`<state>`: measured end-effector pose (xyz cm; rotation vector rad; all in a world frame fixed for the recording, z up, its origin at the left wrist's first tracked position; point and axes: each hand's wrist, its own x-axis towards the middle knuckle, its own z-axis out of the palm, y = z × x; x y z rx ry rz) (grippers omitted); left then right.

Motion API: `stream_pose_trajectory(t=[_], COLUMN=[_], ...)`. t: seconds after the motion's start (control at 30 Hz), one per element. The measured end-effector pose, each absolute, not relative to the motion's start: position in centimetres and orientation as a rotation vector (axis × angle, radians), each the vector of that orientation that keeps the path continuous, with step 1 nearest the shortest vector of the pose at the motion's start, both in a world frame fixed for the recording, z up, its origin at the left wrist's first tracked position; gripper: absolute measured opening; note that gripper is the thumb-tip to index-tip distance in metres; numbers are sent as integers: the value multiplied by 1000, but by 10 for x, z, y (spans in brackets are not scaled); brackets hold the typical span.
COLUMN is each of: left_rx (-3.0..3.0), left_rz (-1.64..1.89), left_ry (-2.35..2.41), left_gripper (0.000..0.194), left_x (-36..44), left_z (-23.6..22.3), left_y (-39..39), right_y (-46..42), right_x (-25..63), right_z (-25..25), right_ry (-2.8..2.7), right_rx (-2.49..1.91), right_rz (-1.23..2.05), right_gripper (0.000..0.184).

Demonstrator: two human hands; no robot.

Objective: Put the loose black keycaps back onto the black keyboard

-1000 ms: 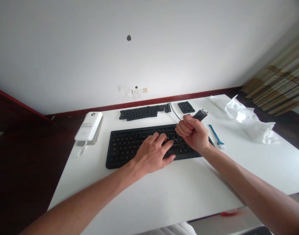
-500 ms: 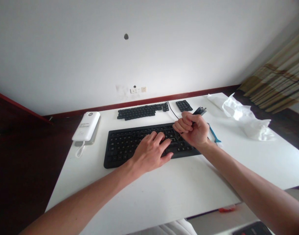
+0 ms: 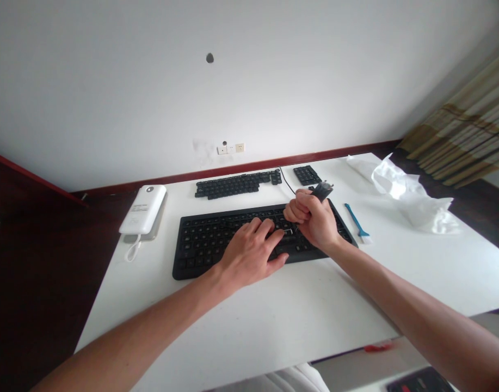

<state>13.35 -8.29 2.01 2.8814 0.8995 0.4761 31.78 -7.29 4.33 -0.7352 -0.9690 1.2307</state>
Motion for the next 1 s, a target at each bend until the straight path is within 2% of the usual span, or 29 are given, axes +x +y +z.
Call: stream_pose_trajectory(t=[0.43,1.0], left_rx=[2887,2872], left_rz=[488,493], left_ry=[893,878], left_gripper=[41,39], left_x=[133,132], left_z=[19,20], left_y=[-82,-82], right_y=[-73,-72], right_x=[318,324], right_z=[32,30], right_ry=[-1085,-1121], right_rx=[-784,-793], right_rz=[1166,1267], right_gripper=[44,43])
